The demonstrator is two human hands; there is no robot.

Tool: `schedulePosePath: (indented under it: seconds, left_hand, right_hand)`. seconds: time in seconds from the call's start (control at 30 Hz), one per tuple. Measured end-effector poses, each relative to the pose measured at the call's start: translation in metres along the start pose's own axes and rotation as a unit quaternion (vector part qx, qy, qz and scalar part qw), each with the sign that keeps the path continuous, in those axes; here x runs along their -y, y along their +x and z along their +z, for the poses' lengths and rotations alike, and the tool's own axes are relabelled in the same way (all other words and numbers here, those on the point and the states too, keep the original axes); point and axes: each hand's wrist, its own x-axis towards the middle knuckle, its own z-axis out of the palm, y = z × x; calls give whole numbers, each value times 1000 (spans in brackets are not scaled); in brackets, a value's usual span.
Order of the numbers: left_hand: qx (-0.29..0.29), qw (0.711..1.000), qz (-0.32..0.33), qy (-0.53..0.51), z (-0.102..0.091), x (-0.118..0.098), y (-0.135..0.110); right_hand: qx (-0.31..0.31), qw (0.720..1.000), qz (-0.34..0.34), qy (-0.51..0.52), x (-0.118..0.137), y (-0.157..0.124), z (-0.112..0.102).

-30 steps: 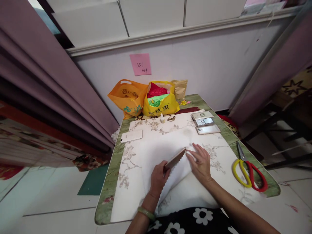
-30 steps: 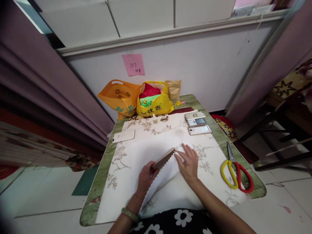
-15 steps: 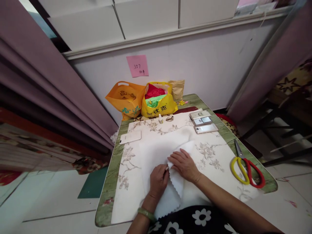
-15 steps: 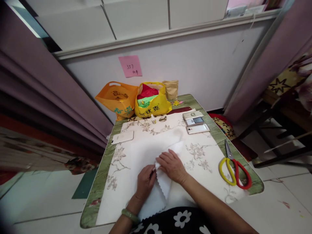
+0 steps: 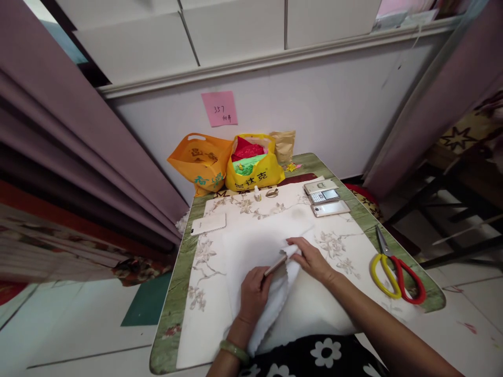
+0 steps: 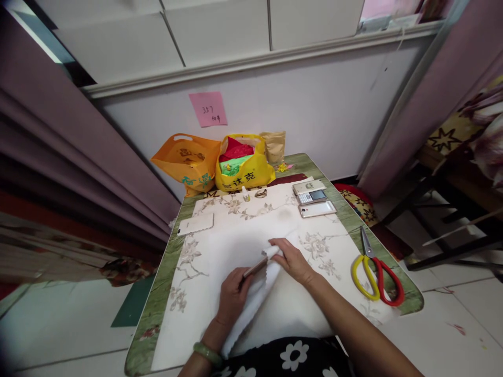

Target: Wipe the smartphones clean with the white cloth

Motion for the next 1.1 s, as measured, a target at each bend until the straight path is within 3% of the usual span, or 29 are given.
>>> schedulePosePath:
  seconds: [0.17, 0.3, 0.4, 0.47, 0.57, 0.67, 0.8, 0.97, 1.03, 1.1]
  left_hand:
    - [31, 999, -22, 9, -10, -7, 10]
    - [93, 988, -3, 126, -14, -31, 39]
    - [131, 974, -44, 181, -12, -46, 64]
    - [156, 973, -76, 155, -12, -50, 75]
    - [173, 982, -66, 36, -18, -47, 82]
    - [142, 980, -92, -101, -24, -45, 80]
    - [86, 942, -205, -252, -24, -52, 78]
    - [-57, 874, -289, -386, -16, -64, 96]
    - [-99, 847, -311, -420, -14, -67, 104]
    - [-102, 829, -329, -440, -13, -68, 107]
  right_hand:
    - [29, 998, 42, 44, -4, -1, -3]
    - [45, 997, 29, 52, -1, 1, -7]
    - [57, 997, 18, 45, 4, 6, -11]
    - [58, 997, 9, 45, 10, 10, -13]
    - [34, 997, 2, 63, 19, 17, -14]
    - [1, 995, 21, 99, 28, 26, -15]
    - [-38, 981, 81, 173, 35, 38, -16]
    - [-68, 903, 206, 370, 43, 44, -7]
    - [-93, 883, 234, 395, 46, 47, -3]
    - [-157, 876, 254, 379, 47, 51, -1]
